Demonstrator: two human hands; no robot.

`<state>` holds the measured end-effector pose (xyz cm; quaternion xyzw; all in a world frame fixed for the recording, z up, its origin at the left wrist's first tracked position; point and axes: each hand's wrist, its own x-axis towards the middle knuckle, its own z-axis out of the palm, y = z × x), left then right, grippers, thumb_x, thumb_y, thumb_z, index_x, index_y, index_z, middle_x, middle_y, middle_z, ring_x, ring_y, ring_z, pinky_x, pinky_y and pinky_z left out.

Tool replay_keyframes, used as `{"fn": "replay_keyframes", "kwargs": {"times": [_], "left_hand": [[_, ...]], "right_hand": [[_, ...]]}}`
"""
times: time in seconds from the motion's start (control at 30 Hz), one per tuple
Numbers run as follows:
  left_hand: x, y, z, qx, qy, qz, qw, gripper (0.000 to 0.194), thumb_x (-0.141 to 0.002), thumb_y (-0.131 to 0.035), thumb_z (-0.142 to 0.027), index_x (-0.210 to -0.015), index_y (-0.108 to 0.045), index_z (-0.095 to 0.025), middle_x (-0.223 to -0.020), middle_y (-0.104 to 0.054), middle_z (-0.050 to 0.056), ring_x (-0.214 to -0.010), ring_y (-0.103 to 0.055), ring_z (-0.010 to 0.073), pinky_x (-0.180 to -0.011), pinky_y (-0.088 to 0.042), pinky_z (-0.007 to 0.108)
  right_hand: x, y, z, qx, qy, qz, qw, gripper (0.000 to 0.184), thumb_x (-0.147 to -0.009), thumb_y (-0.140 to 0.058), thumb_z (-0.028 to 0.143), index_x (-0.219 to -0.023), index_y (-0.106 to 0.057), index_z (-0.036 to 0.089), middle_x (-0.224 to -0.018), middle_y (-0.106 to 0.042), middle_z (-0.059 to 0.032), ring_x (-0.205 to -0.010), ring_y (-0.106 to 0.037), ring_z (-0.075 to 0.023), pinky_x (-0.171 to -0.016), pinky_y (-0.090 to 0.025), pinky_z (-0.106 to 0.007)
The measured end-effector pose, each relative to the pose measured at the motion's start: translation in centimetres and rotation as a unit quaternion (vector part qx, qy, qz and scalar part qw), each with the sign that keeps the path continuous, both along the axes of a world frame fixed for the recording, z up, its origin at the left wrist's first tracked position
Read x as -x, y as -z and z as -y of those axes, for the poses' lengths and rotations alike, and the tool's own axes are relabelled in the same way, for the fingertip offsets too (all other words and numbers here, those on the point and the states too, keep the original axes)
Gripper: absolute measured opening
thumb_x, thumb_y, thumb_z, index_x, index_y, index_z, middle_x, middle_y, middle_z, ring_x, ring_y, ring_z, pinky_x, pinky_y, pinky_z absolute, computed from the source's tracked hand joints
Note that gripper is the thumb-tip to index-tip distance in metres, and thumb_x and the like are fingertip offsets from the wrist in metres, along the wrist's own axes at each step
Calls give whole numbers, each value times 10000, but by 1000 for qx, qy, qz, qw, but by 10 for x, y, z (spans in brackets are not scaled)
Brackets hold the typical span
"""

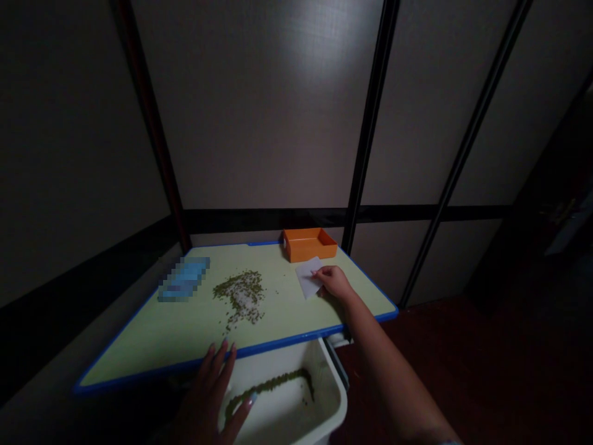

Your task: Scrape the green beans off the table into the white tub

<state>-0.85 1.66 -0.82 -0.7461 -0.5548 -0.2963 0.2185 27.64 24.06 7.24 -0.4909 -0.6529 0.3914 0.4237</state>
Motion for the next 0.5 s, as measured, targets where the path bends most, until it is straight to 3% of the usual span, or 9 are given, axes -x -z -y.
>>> {"fn": "replay_keyframes", "kwargs": {"times": [0.07,0.17,0.3,0.37,0.5], "left_hand": [[-5,-2,4,22,2,27,999,691,-822,-501,-403,-1429,-199,-269,-1445,-409,70,-1318,-395,292,-952,-505,450],[-15,-13,13,98,-21,67,993,660,-820,-518,-376,-1414,-249,-270,-1472,-362,63,-1351,-342,272,-1020,-448,437],[-25,-28,22,170,-36,104,979,674,-803,-539,-394,-1407,-273,-256,-1475,-353,58,-1370,-303,277,-1049,-412,462],[-27,-32,24,176,-39,117,977,668,-801,-542,-382,-1404,-282,-261,-1475,-352,56,-1372,-301,271,-1058,-401,461],[-27,-32,25,167,-39,133,976,628,-803,-531,-346,-1387,-323,-245,-1470,-367,53,-1372,-308,252,-1067,-395,446]], "right_hand": [[1,1,5,15,-44,-29,999,331,-708,-638,456,-628,-556,146,-404,-548,16,-306,-495,-96,-311,-348,-174],[0,2,10,17,-58,-25,998,315,-665,-662,438,-649,-558,141,-433,-558,8,-320,-494,-96,-315,-352,-178],[-2,5,11,-19,-61,-27,998,363,-699,-624,442,-882,-598,130,-539,-590,5,-347,-516,-106,-331,-385,-201],[-1,5,11,-35,-50,-28,998,422,-723,-600,446,-1015,-582,142,-663,-623,-15,-382,-542,-110,-355,-428,-225],[0,4,12,-69,-2,-19,997,465,-754,-564,434,-1129,-543,161,-617,-562,20,-423,-544,-122,-392,-457,-240]]}}
